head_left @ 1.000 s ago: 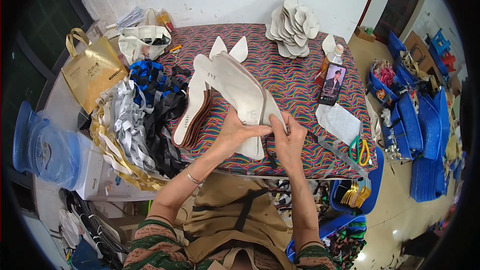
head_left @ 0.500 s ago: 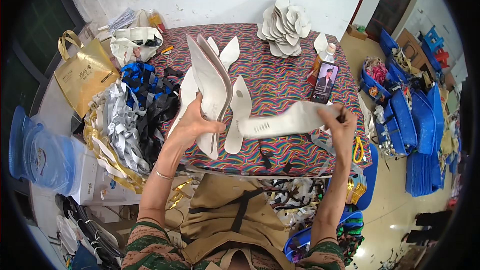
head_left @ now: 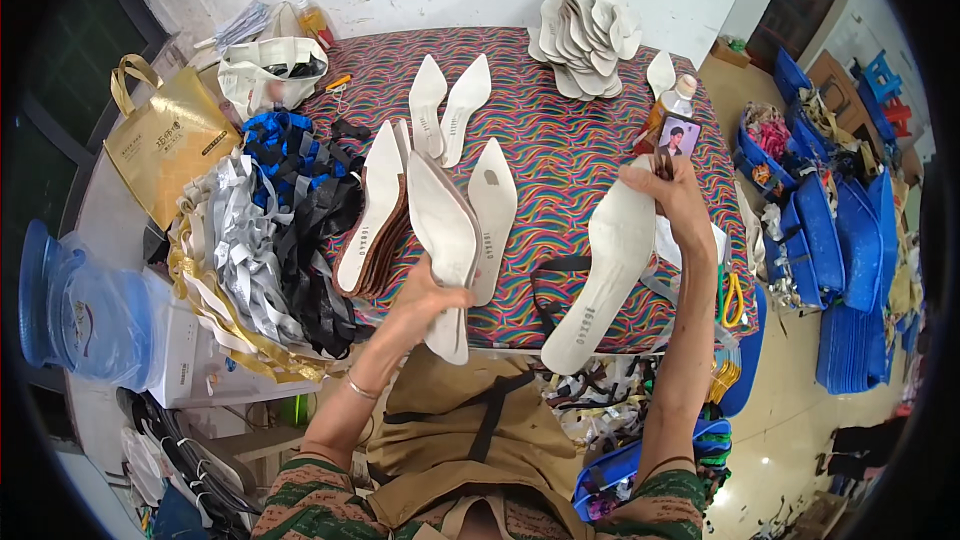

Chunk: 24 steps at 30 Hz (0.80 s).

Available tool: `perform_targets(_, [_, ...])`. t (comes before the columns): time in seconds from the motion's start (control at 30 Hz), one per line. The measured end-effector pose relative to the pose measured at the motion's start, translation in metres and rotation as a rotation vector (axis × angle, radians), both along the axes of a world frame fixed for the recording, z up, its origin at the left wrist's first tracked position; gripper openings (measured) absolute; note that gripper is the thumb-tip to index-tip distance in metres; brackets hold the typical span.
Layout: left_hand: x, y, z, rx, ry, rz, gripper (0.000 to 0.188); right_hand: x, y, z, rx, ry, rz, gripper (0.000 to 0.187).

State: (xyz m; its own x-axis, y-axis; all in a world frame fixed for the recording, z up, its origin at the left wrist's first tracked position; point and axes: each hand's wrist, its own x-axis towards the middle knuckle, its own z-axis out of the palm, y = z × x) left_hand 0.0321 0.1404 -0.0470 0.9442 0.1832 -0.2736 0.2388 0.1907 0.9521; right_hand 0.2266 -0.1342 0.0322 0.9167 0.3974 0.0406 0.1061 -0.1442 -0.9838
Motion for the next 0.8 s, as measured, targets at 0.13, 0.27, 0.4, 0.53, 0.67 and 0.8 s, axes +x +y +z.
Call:
perform_targets(0.13, [-0.006, -0.005, -0.018, -0.012, 0.024, 0.048, 0.073, 0.006, 0.011, -0.019, -0.124, 0.032, 0.065, 0.024])
perform_targets(0.27, [-0.003, -0.006, -0.011, -0.032, 0.026, 0.042, 0.077, 0.024, 0.054, -0.039, -0.170, -0.009, 0.104, 0.027])
perform_targets(0.4, [0.000, -0.003, 0.022, 0.063, -0.052, 0.058, 0.075, 0.055, 0.097, -0.055, -0.188, 0.012, 0.254, 0.031])
perform_targets(0.53, [0.039, 0.003, 0.060, 0.208, -0.170, 0.071, 0.078, 0.083, 0.120, -0.103, -0.156, -0.092, 0.212, 0.032])
perform_targets(0.67, [0.127, 0.030, 0.067, 0.413, -0.233, 0.061, 0.083, 0.087, 0.116, -0.115, -0.261, -0.100, 0.089, 0.040])
perform_targets(0.8, [0.229, 0.066, 0.035, 0.675, -0.428, 0.180, 0.099, 0.052, 0.096, -0.093, -0.316, -0.375, -0.071, 0.030])
